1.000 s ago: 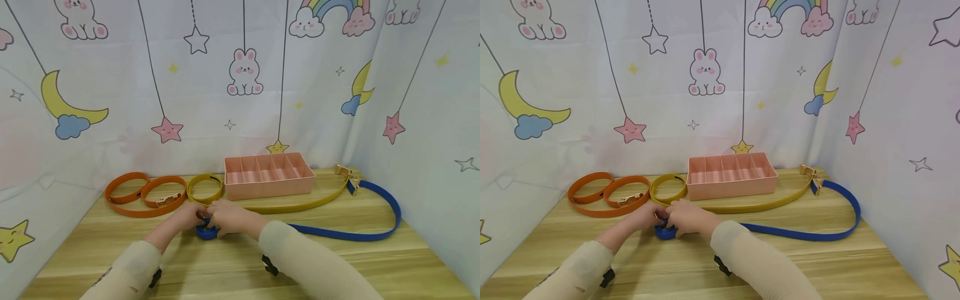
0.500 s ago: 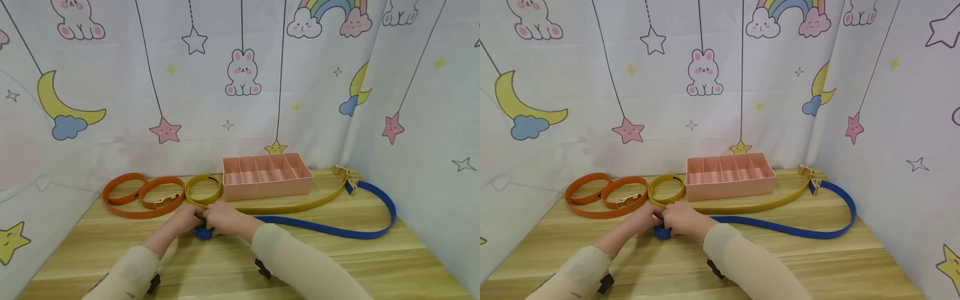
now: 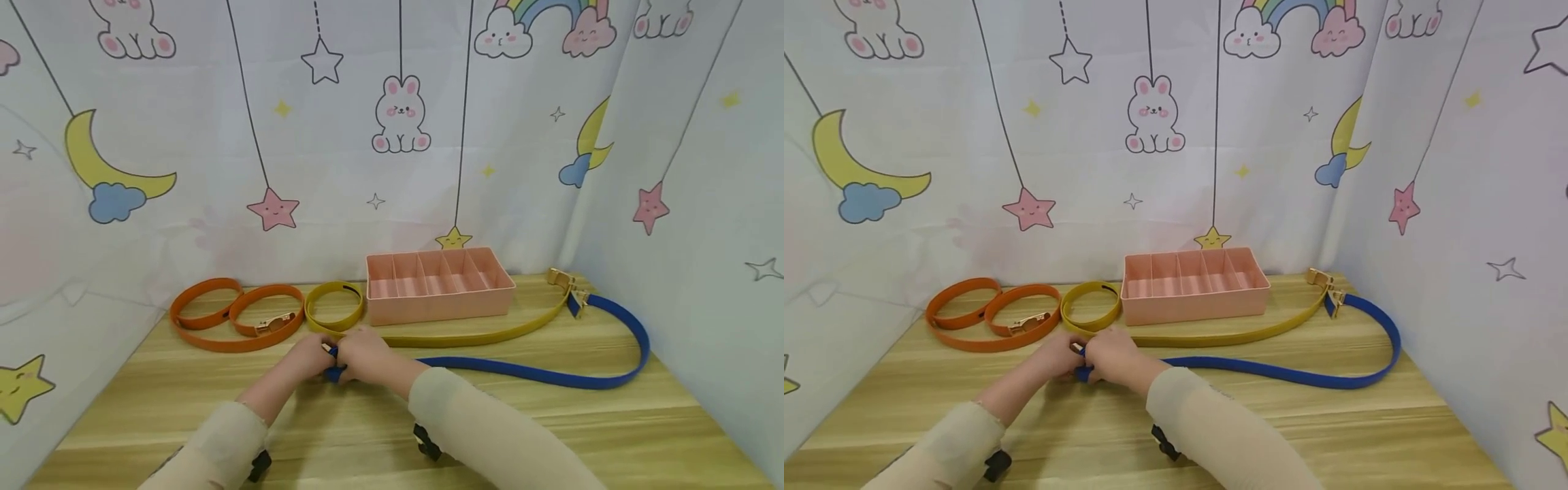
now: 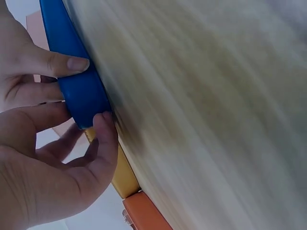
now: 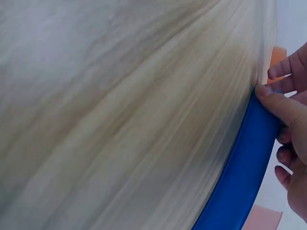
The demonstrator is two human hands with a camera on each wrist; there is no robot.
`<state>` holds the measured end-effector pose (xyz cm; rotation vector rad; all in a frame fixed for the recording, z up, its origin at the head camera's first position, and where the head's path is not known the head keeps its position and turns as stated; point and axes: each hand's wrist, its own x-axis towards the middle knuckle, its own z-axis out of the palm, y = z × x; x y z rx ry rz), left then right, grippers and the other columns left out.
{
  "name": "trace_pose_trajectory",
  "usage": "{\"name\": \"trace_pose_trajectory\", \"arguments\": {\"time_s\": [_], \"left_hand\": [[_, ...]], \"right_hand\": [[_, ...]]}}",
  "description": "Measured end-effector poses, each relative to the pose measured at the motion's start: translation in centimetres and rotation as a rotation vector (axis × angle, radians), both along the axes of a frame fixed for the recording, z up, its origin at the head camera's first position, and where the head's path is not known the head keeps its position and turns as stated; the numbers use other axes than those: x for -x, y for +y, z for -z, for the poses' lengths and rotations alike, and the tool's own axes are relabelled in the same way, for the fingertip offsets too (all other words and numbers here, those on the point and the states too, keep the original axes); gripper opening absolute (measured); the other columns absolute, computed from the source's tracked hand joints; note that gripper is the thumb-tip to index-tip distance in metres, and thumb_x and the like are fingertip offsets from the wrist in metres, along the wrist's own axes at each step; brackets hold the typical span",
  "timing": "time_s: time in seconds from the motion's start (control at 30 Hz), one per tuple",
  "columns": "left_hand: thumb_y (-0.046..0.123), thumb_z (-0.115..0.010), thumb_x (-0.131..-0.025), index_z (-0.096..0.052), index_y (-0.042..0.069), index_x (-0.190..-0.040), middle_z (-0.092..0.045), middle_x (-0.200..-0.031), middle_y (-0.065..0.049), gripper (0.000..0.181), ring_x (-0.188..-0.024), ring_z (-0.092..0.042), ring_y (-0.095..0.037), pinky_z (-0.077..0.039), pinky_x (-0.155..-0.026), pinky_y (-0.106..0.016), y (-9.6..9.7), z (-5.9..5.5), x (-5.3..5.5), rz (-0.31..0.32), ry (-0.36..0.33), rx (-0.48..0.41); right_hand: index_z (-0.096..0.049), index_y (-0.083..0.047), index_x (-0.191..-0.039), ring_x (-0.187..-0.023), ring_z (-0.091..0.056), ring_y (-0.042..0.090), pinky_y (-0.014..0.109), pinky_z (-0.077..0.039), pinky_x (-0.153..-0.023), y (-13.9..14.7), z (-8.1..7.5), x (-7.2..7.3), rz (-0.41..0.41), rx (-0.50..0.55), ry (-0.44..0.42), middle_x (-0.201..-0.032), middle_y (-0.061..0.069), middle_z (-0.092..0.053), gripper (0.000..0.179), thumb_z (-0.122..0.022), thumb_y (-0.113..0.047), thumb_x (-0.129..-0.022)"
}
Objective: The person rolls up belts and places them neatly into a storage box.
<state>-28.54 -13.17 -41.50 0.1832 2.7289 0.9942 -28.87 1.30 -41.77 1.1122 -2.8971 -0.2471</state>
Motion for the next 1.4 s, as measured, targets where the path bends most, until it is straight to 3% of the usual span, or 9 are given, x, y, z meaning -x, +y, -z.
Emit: {"name": "trace_pose_trajectory", "arguments": {"time_s": [0.27, 0.37, 0.43, 0.53, 0.67, 0.77, 1.07, 1.27, 1.4], "left_hand": [[-0.007, -0.056, -0.087, -0.067, 0.004, -0.12, -0.062, -0.1, -0.013, 0.037, -0.06, -0.051, -0.018, -0.045, -0.053, -0.029, 0.4, 0.1, 0.0, 0.101, -0.008, -0.062], [-0.008, -0.057, -0.087, -0.068, 0.005, -0.118, -0.064, -0.109, -0.013, 0.036, -0.084, -0.061, -0.025, -0.051, -0.07, -0.037, 0.3, -0.1, 0.2, 0.183, 0.032, -0.032], [-0.009, -0.058, -0.087, -0.069, 0.005, -0.117, -0.065, -0.113, -0.012, 0.034, -0.101, -0.06, -0.03, -0.05, -0.084, -0.043, 0.2, -0.3, 0.3, 0.243, 0.065, -0.003], [-0.009, -0.059, -0.087, -0.068, 0.004, -0.116, -0.067, -0.113, -0.011, 0.033, -0.109, -0.059, -0.035, -0.046, -0.093, -0.049, 0.1, -0.3, 0.4, 0.304, 0.092, 0.023], [-0.005, -0.06, -0.089, -0.069, 0.004, -0.117, -0.067, -0.114, -0.012, 0.031, -0.11, -0.059, -0.034, -0.045, -0.093, -0.05, -0.2, -0.2, 0.6, 0.323, 0.114, 0.045], [0.0, -0.063, -0.09, -0.07, 0.005, -0.117, -0.067, -0.112, -0.012, 0.029, -0.106, -0.06, -0.032, -0.047, -0.091, -0.047, -0.2, 0.0, 0.8, 0.283, 0.119, 0.057], [0.012, -0.071, -0.087, -0.062, 0.001, -0.126, -0.064, -0.097, -0.011, 0.042, -0.075, -0.061, -0.019, -0.052, -0.063, -0.032, 0.3, -0.1, 0.3, 0.007, -0.013, -0.022], [0.007, -0.071, -0.081, -0.065, -0.001, -0.116, -0.065, -0.091, -0.01, 0.036, -0.073, -0.06, -0.021, -0.05, -0.062, -0.032, 1.4, -0.3, 0.2, -0.016, 0.047, 0.008], [0.0, -0.069, -0.08, -0.069, 0.001, -0.108, -0.066, -0.089, -0.009, 0.027, -0.074, -0.06, -0.021, -0.05, -0.062, -0.032, 1.9, -0.1, 0.3, -0.009, 0.09, -0.005]], "right_hand": [[-0.077, -0.04, -0.102, -0.096, -0.05, 0.008, 0.029, -0.035, -0.084, 3.0, -0.6, 0.2, -0.201, -0.037, 0.12, -0.107, -0.016, -0.062, 0.037, -0.072, -0.063, -0.073], [-0.076, -0.039, -0.105, -0.098, -0.049, 0.009, 0.03, -0.034, -0.086, 3.7, -1.1, 0.5, -0.263, -0.05, 0.143, -0.109, -0.014, -0.061, 0.037, -0.076, -0.059, -0.073], [-0.076, -0.039, -0.106, -0.099, -0.049, 0.009, 0.03, -0.034, -0.086, 4.0, -1.4, 0.7, -0.283, -0.056, 0.142, -0.11, -0.013, -0.061, 0.037, -0.077, -0.056, -0.073], [-0.076, -0.04, -0.106, -0.1, -0.049, 0.008, 0.03, -0.034, -0.088, 4.1, -1.5, 0.9, -0.284, -0.066, 0.14, -0.109, -0.013, -0.06, 0.035, -0.077, -0.054, -0.074], [-0.077, -0.039, -0.102, -0.097, -0.049, 0.007, 0.029, -0.034, -0.086, 3.8, -1.3, 1.0, -0.283, -0.04, 0.144, -0.104, -0.014, -0.061, 0.032, -0.077, -0.052, -0.073], [-0.078, -0.037, -0.098, -0.096, -0.05, 0.007, 0.03, -0.035, -0.088, 3.5, -1.0, 0.9, -0.268, -0.006, 0.14, -0.103, -0.015, -0.062, 0.029, -0.077, -0.052, -0.073], [-0.078, -0.032, -0.086, -0.086, -0.049, 0.004, 0.026, -0.031, -0.074, 2.1, -0.4, 0.4, -0.129, -0.004, 0.105, -0.09, -0.019, -0.06, 0.026, -0.074, -0.056, -0.075], [-0.077, -0.032, -0.077, -0.078, -0.045, 0.004, 0.026, -0.027, -0.068, 1.7, -0.3, 0.1, -0.056, -0.011, 0.12, -0.083, -0.019, -0.059, 0.024, -0.074, -0.056, -0.075], [-0.076, -0.033, -0.075, -0.076, -0.044, 0.005, 0.026, -0.027, -0.067, 1.9, -0.2, -0.1, -0.063, 0.0, 0.126, -0.082, -0.018, -0.059, 0.025, -0.074, -0.057, -0.075]]}}
